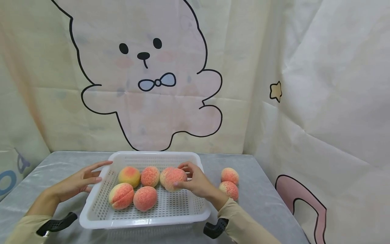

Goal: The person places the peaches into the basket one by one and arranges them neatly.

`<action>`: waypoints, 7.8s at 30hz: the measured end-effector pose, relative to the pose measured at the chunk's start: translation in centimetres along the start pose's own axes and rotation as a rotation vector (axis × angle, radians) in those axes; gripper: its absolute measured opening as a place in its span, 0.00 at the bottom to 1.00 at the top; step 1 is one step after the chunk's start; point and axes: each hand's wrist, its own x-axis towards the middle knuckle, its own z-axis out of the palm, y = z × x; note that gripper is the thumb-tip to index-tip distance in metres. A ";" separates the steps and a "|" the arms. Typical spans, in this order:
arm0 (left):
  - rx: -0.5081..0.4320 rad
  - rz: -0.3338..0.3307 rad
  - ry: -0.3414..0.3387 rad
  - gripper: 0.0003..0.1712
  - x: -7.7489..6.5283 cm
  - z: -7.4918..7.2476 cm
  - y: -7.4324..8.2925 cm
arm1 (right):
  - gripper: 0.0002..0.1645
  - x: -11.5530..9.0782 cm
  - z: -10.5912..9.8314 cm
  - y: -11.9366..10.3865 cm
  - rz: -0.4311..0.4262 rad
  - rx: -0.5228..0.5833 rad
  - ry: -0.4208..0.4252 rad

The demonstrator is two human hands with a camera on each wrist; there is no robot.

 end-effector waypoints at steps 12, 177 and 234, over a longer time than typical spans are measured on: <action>-0.001 -0.006 0.008 0.39 0.0 0.1 0.0 | 0.32 1.0 2.3 0.3 0.034 -0.086 -0.010; -0.058 0.016 -0.024 0.38 0.3 -0.2 -0.9 | 0.35 -9.2 -12.5 14.2 0.092 -0.101 0.040; -0.039 0.000 0.006 0.38 0.3 0.0 -0.6 | 0.37 -7.1 -10.0 3.7 -0.027 0.027 0.078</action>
